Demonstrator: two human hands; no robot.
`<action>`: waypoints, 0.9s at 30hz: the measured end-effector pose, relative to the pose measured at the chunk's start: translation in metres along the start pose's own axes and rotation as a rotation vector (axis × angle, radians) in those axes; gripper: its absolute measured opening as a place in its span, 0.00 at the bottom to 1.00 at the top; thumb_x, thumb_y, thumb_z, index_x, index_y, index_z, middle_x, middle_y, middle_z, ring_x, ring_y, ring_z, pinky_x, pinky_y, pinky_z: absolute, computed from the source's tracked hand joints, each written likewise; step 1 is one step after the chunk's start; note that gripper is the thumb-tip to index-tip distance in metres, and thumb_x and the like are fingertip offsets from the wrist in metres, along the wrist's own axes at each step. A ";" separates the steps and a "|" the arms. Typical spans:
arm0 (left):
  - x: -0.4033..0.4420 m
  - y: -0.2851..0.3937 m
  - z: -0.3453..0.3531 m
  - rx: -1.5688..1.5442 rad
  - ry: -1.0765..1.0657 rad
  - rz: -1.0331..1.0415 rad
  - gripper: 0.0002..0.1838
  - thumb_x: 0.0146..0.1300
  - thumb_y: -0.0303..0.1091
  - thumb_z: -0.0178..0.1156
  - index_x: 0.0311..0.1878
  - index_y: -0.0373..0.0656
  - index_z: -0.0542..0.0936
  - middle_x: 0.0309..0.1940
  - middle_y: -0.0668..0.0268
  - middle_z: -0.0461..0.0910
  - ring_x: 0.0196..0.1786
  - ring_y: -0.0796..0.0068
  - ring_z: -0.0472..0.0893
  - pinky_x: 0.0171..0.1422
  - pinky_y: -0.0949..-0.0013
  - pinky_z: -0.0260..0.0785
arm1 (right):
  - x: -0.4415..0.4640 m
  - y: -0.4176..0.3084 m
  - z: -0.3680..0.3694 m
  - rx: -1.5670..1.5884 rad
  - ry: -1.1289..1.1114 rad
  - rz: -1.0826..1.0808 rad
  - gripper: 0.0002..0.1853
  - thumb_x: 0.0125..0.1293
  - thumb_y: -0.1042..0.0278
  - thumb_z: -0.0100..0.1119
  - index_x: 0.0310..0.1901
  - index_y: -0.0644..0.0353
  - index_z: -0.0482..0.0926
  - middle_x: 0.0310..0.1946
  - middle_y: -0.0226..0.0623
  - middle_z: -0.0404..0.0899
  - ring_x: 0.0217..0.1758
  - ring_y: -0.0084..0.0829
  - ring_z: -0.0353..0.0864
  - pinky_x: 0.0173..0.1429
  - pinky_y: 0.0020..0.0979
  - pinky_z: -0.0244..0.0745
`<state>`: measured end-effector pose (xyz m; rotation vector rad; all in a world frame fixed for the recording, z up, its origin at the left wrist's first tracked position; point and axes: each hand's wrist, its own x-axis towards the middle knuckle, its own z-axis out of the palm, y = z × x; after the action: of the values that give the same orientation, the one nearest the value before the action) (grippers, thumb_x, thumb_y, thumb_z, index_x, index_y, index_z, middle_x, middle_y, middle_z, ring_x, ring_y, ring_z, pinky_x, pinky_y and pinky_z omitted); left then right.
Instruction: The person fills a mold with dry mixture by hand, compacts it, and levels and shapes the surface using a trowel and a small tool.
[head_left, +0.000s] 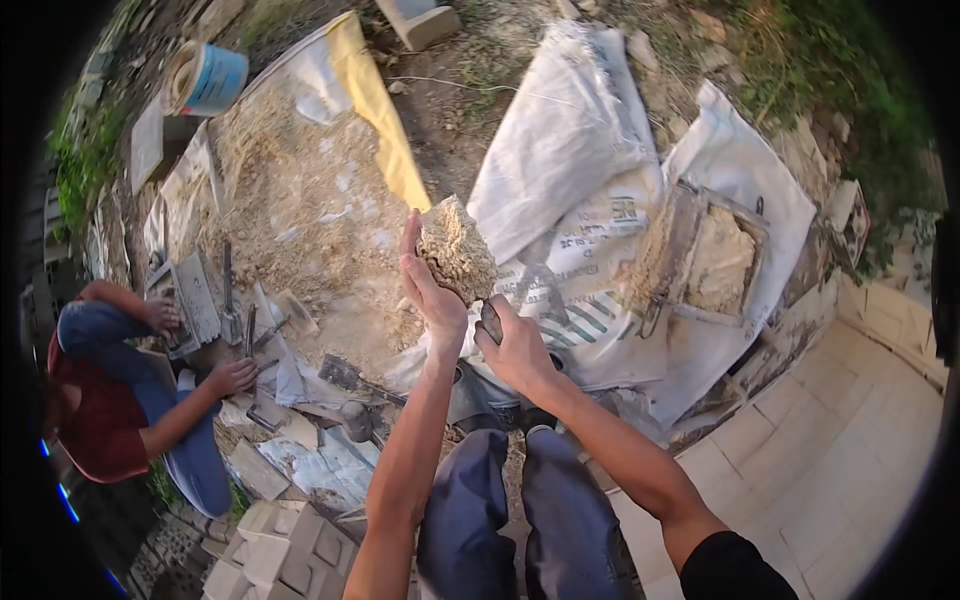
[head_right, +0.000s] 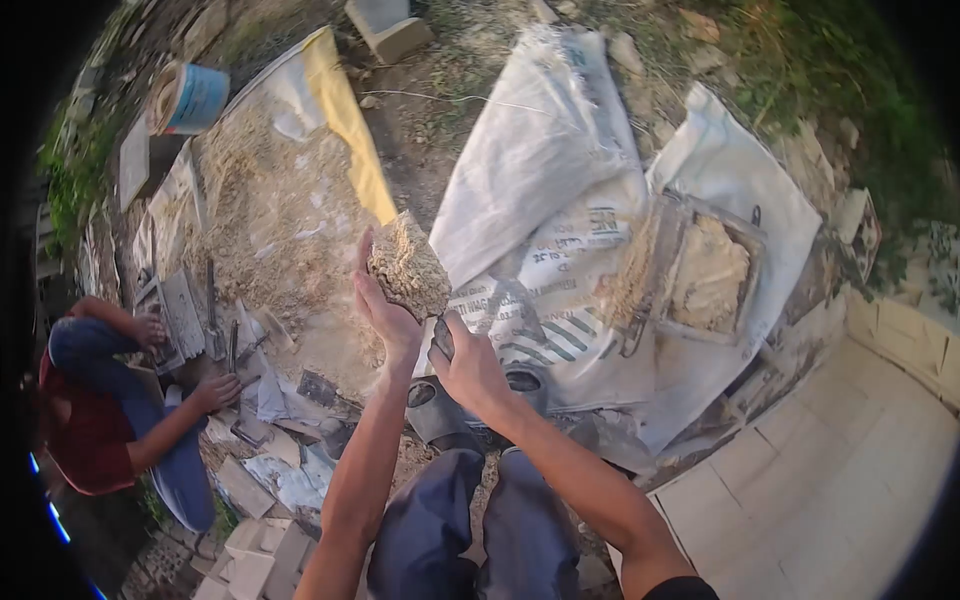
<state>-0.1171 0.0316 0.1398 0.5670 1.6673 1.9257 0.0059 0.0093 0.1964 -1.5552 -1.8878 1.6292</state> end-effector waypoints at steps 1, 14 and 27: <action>-0.013 0.011 0.024 -0.026 -0.067 -0.037 0.30 0.78 0.47 0.30 0.66 0.31 0.67 0.67 0.53 0.68 0.70 0.61 0.64 0.75 0.60 0.51 | -0.013 0.001 -0.020 0.019 0.057 0.004 0.18 0.60 0.69 0.60 0.47 0.67 0.67 0.25 0.60 0.77 0.33 0.62 0.78 0.36 0.52 0.71; -0.202 -0.045 0.314 0.010 -0.758 -0.135 0.28 0.78 0.45 0.34 0.64 0.30 0.70 0.62 0.50 0.72 0.68 0.60 0.68 0.73 0.61 0.55 | -0.100 0.138 -0.235 0.151 0.745 0.369 0.11 0.61 0.68 0.60 0.39 0.64 0.70 0.25 0.56 0.77 0.33 0.59 0.78 0.36 0.48 0.70; -0.221 -0.084 0.366 0.508 -1.098 0.339 0.24 0.77 0.42 0.36 0.70 0.43 0.65 0.74 0.60 0.57 0.79 0.58 0.48 0.80 0.49 0.31 | -0.115 0.201 -0.272 -0.353 1.019 0.565 0.17 0.66 0.67 0.56 0.54 0.64 0.71 0.50 0.46 0.75 0.48 0.52 0.78 0.48 0.45 0.73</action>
<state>0.2914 0.1809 0.1184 1.7876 1.2836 0.9342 0.3605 0.0489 0.1866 -2.5274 -1.2249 0.3470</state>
